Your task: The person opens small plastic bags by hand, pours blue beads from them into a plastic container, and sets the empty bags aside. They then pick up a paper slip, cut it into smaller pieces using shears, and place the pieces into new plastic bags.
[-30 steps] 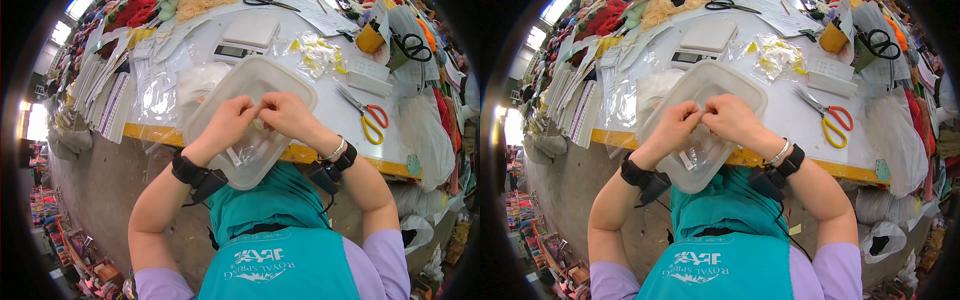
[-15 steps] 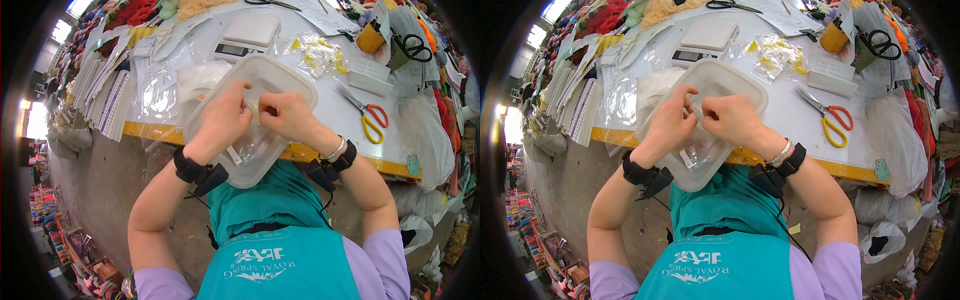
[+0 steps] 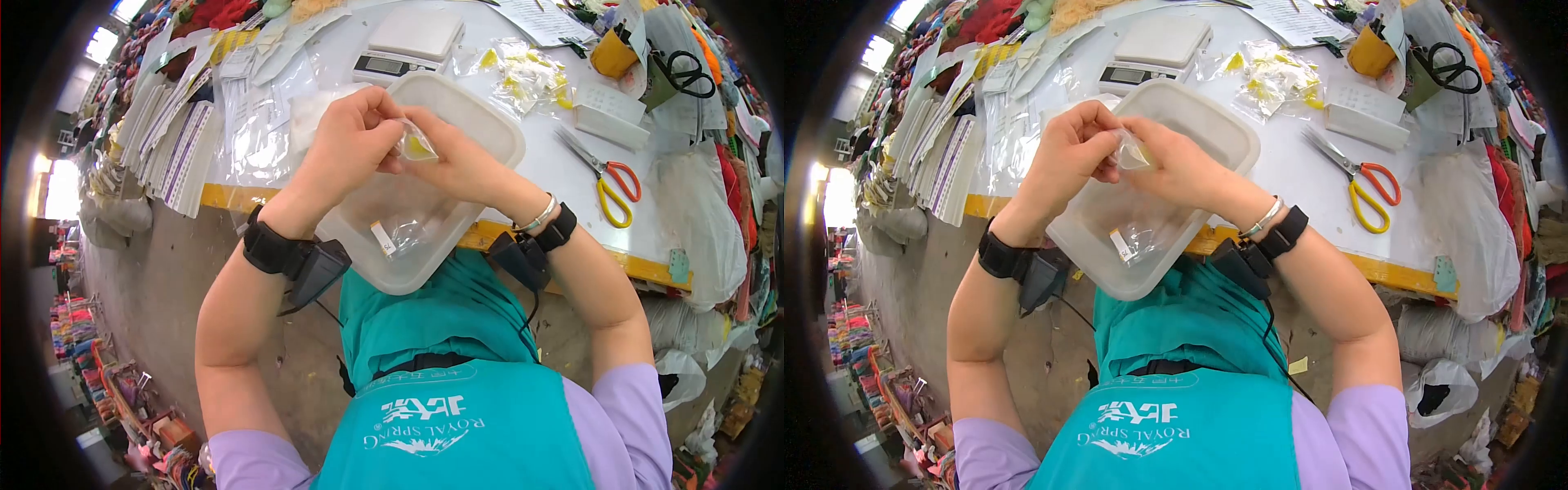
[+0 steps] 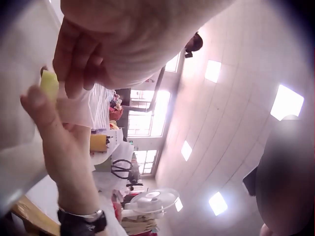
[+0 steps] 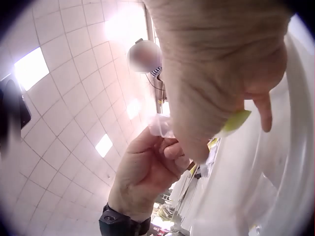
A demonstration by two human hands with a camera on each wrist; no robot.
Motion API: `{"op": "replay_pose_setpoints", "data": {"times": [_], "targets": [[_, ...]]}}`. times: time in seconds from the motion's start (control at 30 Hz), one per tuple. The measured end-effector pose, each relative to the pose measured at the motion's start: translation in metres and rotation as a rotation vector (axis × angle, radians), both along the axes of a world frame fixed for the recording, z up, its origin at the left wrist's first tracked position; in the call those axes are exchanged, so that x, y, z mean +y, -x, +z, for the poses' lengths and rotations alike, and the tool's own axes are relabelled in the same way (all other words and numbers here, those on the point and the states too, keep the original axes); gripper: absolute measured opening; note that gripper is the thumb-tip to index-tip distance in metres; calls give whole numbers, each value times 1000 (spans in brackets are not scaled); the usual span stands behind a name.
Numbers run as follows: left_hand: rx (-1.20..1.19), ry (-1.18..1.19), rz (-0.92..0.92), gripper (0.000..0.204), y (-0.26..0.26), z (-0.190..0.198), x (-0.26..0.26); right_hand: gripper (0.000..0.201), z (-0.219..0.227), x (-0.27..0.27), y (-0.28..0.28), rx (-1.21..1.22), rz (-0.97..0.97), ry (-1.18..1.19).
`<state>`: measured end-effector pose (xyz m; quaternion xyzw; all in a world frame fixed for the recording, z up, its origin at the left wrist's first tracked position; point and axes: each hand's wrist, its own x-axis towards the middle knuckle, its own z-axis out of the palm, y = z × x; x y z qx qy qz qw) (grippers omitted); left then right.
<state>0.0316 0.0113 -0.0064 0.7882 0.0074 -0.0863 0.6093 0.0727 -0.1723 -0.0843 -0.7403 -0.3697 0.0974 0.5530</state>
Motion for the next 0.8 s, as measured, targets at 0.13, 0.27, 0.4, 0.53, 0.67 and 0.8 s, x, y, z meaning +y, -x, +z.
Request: {"op": "replay_pose_setpoints", "data": {"times": [0.13, 0.27, 0.4, 0.53, 0.67, 0.8], "targets": [[-35, -30, -5, 9, 7, -7, 10, 26, 9, 3, -1, 361, 59, 25], [-22, -292, -165, 13, 26, -20, 17, 25, 17, -13, -8, 400, -18, 67], [-191, -1074, -700, 23, 54, -42, -6, 25, 27, -22, -6, 423, -60, -43], [-260, -1245, -739, 25, 61, -62, -24, 24, 30, -21, 5, 449, -84, -57], [-244, -1298, -730, 19, 60, -73, -27, 23, 25, -26, 6, 445, -78, -74], [-85, -1161, -517, 13, 39, -46, -15, 20, 28, -30, 12, 430, -87, -89]]}}
